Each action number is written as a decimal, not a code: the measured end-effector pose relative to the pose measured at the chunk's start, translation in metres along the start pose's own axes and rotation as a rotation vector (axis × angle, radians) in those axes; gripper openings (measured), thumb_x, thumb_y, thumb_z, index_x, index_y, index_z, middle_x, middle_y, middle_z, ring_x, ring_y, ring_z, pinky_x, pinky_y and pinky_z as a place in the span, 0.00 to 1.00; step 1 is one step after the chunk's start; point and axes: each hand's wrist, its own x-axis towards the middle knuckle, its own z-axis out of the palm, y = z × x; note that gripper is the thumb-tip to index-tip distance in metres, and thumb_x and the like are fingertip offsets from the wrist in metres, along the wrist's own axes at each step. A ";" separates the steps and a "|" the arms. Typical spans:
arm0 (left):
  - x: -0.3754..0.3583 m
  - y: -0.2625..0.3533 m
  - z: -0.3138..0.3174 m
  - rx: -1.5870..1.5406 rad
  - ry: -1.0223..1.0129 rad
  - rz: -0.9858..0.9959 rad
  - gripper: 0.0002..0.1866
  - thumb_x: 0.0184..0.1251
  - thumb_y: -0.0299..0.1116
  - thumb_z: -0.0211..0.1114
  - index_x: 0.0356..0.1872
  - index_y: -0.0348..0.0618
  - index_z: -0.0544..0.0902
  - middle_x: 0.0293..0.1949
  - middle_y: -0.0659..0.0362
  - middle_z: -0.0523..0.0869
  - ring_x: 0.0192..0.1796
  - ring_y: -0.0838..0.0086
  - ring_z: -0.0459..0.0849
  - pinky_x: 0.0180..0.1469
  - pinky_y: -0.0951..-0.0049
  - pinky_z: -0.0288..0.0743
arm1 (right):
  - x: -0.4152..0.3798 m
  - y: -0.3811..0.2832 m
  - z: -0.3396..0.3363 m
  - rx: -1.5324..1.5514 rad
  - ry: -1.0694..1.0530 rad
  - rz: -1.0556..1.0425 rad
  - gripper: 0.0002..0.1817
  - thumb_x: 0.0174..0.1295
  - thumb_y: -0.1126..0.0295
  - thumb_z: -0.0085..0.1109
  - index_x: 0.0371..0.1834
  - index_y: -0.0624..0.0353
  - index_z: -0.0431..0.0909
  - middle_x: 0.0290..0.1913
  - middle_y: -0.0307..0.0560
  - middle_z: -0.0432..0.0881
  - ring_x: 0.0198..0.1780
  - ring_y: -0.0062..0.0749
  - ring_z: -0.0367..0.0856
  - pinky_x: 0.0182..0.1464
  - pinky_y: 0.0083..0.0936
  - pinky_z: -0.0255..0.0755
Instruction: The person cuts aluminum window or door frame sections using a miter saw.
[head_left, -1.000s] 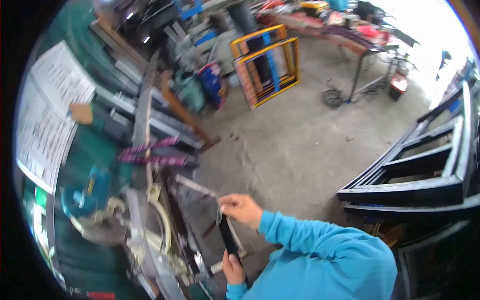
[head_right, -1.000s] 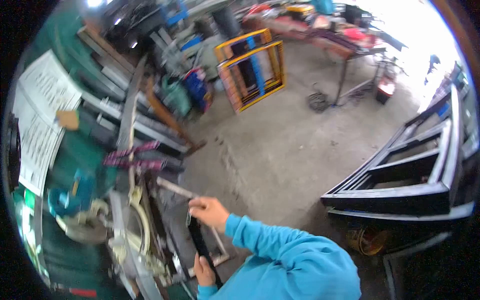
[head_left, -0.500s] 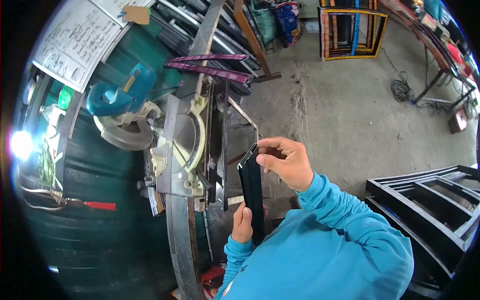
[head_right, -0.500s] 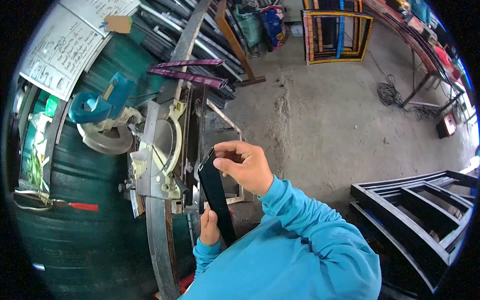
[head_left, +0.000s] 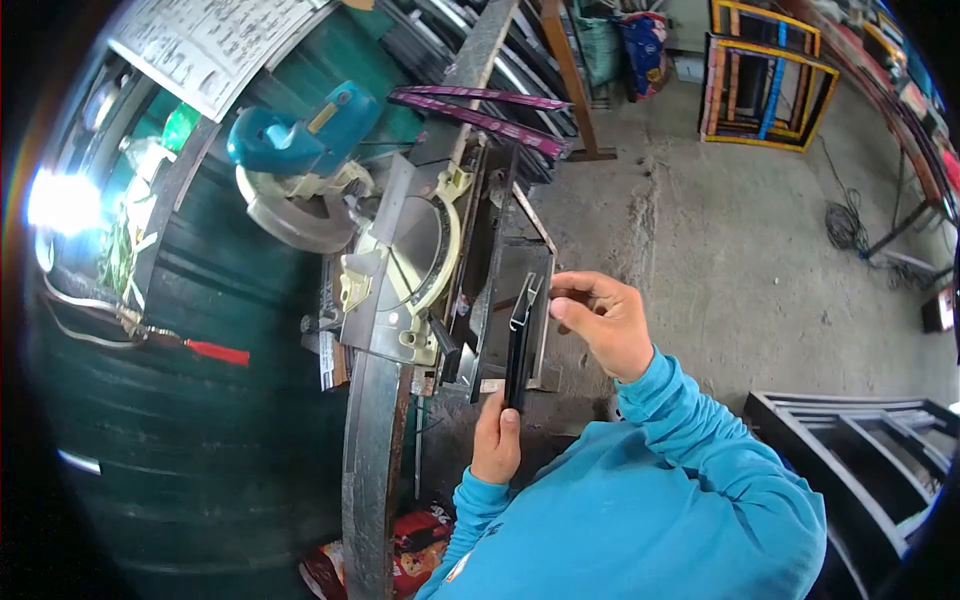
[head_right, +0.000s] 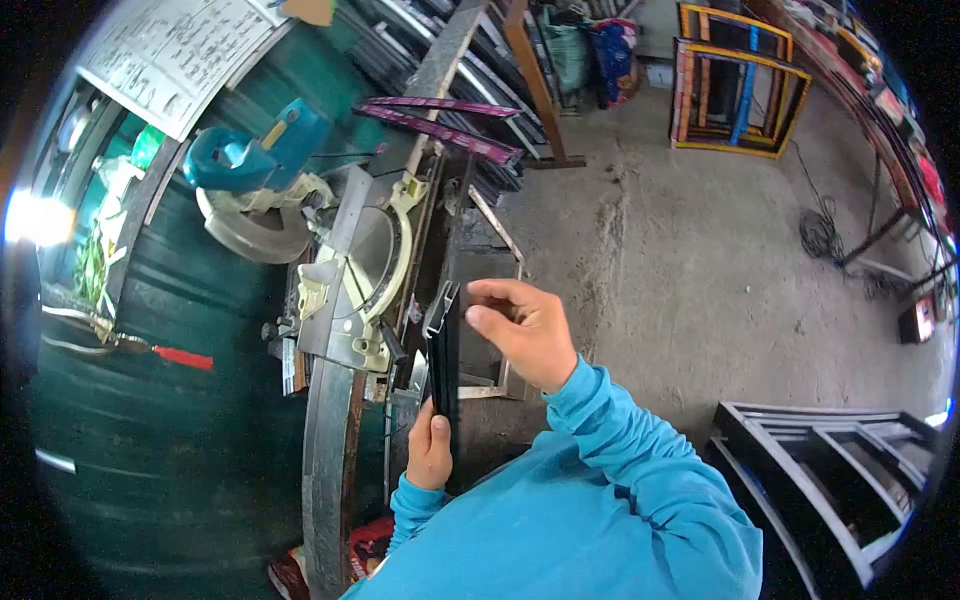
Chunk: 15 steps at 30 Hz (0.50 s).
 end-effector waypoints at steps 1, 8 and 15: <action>0.000 0.004 -0.004 0.258 0.144 0.118 0.26 0.79 0.46 0.48 0.61 0.31 0.74 0.45 0.49 0.82 0.46 0.62 0.81 0.50 0.66 0.73 | 0.003 0.003 -0.002 -0.039 0.012 -0.006 0.15 0.63 0.74 0.64 0.51 0.68 0.81 0.40 0.44 0.85 0.36 0.21 0.81 0.38 0.20 0.77; 0.037 -0.029 -0.100 1.037 0.531 0.032 0.25 0.69 0.40 0.63 0.67 0.53 0.75 0.41 0.42 0.77 0.43 0.48 0.76 0.47 0.52 0.70 | 0.017 -0.007 -0.003 -0.106 0.170 0.029 0.14 0.65 0.71 0.62 0.50 0.67 0.81 0.39 0.44 0.85 0.36 0.22 0.81 0.37 0.18 0.74; 0.122 -0.117 -0.195 1.143 0.797 -0.152 0.24 0.65 0.40 0.66 0.63 0.61 0.78 0.50 0.47 0.76 0.52 0.50 0.74 0.53 0.50 0.70 | 0.027 -0.020 0.037 -0.262 0.058 -0.137 0.14 0.66 0.71 0.60 0.51 0.68 0.80 0.38 0.45 0.84 0.36 0.23 0.81 0.37 0.19 0.74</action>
